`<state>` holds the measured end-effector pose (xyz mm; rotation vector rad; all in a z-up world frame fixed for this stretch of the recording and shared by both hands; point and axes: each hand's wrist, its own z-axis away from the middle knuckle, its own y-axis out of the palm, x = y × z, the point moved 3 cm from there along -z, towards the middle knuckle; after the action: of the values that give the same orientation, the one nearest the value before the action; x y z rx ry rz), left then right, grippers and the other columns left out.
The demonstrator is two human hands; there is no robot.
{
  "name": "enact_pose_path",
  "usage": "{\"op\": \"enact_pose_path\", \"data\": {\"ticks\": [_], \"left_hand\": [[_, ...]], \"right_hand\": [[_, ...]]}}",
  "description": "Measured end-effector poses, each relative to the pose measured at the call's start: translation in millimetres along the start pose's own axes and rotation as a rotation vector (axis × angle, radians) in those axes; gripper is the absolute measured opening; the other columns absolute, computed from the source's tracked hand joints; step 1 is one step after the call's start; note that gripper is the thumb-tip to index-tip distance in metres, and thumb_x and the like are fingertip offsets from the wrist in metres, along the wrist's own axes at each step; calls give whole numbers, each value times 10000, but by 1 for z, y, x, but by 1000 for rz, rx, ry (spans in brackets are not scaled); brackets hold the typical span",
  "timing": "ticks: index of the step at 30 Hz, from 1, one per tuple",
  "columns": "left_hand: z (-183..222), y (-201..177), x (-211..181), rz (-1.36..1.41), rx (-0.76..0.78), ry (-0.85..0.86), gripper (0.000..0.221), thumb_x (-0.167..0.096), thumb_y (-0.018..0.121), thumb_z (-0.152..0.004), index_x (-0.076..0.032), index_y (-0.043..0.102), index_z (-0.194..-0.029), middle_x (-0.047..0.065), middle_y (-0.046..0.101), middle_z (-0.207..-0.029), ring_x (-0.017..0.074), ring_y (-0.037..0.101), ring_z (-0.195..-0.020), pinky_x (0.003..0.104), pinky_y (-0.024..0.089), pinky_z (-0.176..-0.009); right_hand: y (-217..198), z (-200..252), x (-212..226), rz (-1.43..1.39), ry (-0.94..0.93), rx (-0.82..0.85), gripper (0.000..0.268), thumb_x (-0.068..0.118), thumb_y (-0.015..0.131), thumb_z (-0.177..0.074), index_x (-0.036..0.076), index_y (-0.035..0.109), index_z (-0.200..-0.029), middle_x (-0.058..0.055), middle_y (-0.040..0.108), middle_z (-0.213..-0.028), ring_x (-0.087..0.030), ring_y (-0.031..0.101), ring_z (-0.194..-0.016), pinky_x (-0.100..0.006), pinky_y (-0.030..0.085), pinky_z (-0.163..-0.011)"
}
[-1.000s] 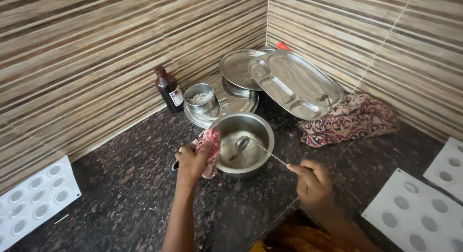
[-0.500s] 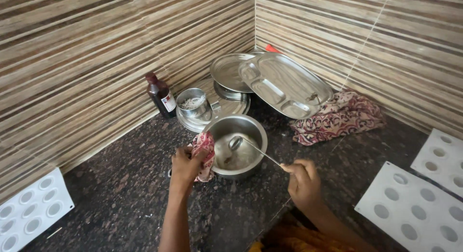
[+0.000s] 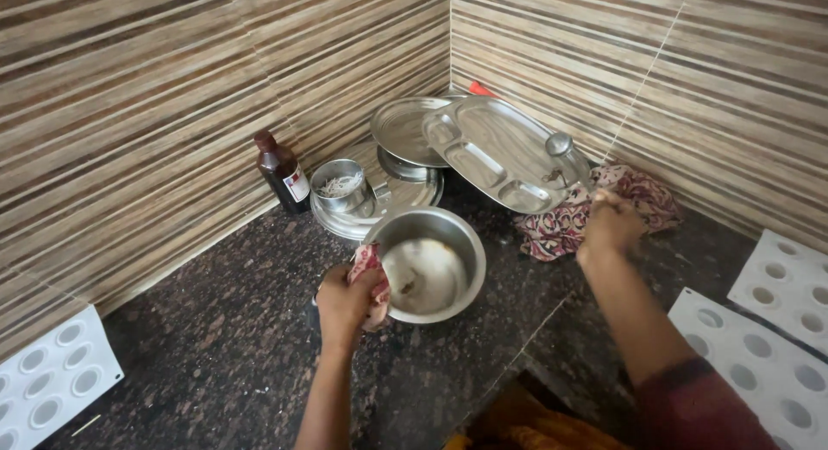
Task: The person ladles liquid from a steel pot into the cavities of white plastic molds arranged on the counter, repeating the pour across several molds. Afterwards, the person wipes the pot with a cloth.
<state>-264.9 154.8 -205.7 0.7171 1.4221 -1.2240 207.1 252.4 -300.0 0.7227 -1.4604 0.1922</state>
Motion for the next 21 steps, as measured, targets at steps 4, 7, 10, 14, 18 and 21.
{"op": "enact_pose_path", "data": {"ticks": [4, 7, 10, 14, 18, 21], "left_hand": [[-5, 8, 7, -35, -67, 160, 340, -270, 769, -758, 9, 766, -952, 149, 769, -775, 179, 713, -641, 341, 557, -618], [4, 13, 1, -89, -68, 104, 337, -278, 767, -748, -1, 766, -940, 160, 754, -741, 203, 699, -631, 360, 544, -635], [7, 16, -4, -56, -46, 84, 307, -267, 752, -747, 8, 766, -884, 158, 749, -726, 198, 701, -607, 348, 546, -623], [8, 22, -2, -54, -23, 154, 296, -261, 750, -754, 19, 764, -851, 167, 743, -703, 205, 677, -602, 353, 531, -615], [9, 32, -5, -68, -5, 177, 314, -269, 766, -746, 9, 763, -891, 163, 743, -711, 208, 684, -608, 352, 536, -617], [20, 41, -20, -70, 5, 225, 307, -261, 763, -735, 1, 774, -893, 154, 750, -714, 199, 701, -622, 343, 543, -633]], "right_hand": [[8, -23, -14, 146, 65, -122, 106, 88, 731, -955, 92, 780, -1048, -26, 754, -1006, -119, 673, -869, -266, 543, -798], [1, -37, -43, 142, 243, -34, 90, 149, 702, -979, 132, 767, -1039, -11, 712, -952, -134, 602, -784, -287, 478, -705], [-3, -37, -54, 121, 500, 93, 102, 238, 656, -1016, 190, 745, -1027, 10, 648, -870, -161, 499, -657, -321, 383, -564], [-4, 21, 21, 258, 362, 171, 88, 133, 656, -942, 190, 667, -1009, 39, 625, -857, -117, 543, -644, -288, 409, -486], [-29, 39, 56, 247, 264, 205, 242, 98, 653, -911, 180, 651, -1138, -3, 642, -909, -130, 547, -706, -275, 413, -529], [-53, 80, 122, 269, 173, 224, 260, 125, 673, -928, 162, 624, -1181, 18, 657, -1020, -104, 598, -818, -271, 474, -614]]}}
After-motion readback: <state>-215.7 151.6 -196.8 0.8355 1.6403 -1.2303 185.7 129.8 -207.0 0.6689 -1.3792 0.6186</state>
